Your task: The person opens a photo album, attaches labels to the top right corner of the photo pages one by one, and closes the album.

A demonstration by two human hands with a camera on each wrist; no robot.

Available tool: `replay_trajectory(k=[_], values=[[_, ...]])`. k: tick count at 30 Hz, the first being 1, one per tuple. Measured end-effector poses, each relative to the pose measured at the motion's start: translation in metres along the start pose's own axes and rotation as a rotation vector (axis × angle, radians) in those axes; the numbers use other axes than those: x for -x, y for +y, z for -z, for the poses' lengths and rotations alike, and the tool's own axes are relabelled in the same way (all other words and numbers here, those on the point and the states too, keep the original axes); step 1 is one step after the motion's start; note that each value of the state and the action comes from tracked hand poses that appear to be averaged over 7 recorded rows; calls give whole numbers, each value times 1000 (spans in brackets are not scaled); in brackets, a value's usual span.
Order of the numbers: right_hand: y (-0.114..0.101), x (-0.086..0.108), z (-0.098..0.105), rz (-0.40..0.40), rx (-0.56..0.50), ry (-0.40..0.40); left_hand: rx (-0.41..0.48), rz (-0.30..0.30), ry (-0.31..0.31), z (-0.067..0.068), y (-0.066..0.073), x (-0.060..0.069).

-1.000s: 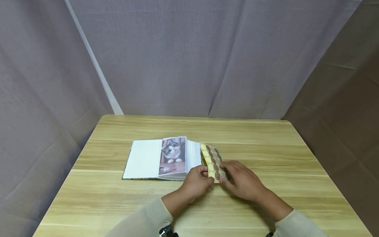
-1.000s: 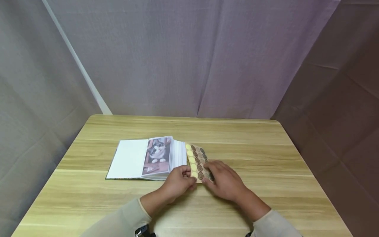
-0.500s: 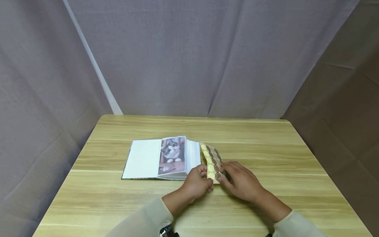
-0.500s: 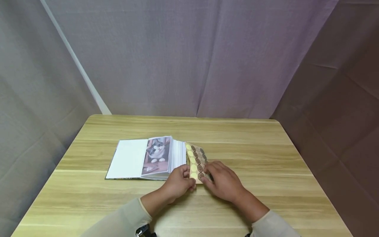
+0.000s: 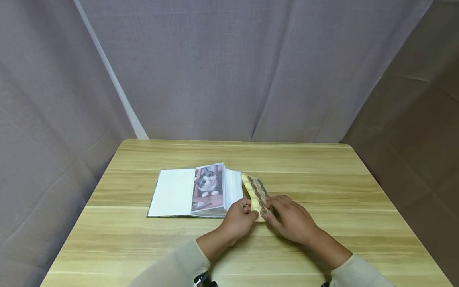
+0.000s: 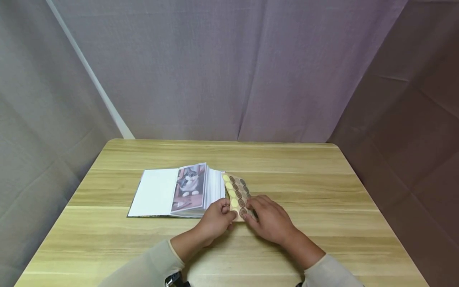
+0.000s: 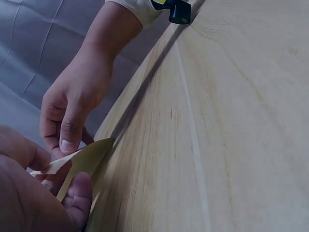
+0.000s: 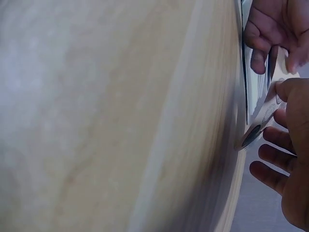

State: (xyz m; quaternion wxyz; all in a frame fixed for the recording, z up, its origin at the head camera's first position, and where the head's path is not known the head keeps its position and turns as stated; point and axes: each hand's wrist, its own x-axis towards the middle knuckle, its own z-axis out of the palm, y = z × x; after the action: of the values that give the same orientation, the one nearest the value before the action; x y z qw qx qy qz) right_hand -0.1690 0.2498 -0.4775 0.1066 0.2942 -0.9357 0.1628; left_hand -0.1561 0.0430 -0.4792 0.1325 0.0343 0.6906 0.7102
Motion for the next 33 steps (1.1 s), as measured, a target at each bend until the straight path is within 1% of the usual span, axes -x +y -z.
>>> replay_trajectory(k=[2, 3, 9, 12, 17, 21, 26, 28, 33], values=[[0, 0, 0, 1, 0, 3, -14, -14, 1, 0, 0, 0], [0, 0, 0, 2, -1, 5, -5, -15, -2, 1, 0, 0], [0, 0, -1, 2, -3, 15, 105, 5, -24, 1, -1, -1], [-1, 0, -2, -7, -8, 11, 127, 5, -26, 0, -1, 0], [-1, 0, -3, -13, -19, 18, 119, 0, -28, -1, 0, 0], [-1, 1, -3, -7, -43, 37, 77, -22, -32, -1, -1, -1], [-3, 0, -3, -39, -86, 20, 34, -56, -41, -1, -3, -2], [-4, -1, -2, -53, -97, 21, 35, -58, -44, -1, -2, -1], [-6, -2, -1, -68, -99, 64, 55, -49, -52, -2, -3, -2]])
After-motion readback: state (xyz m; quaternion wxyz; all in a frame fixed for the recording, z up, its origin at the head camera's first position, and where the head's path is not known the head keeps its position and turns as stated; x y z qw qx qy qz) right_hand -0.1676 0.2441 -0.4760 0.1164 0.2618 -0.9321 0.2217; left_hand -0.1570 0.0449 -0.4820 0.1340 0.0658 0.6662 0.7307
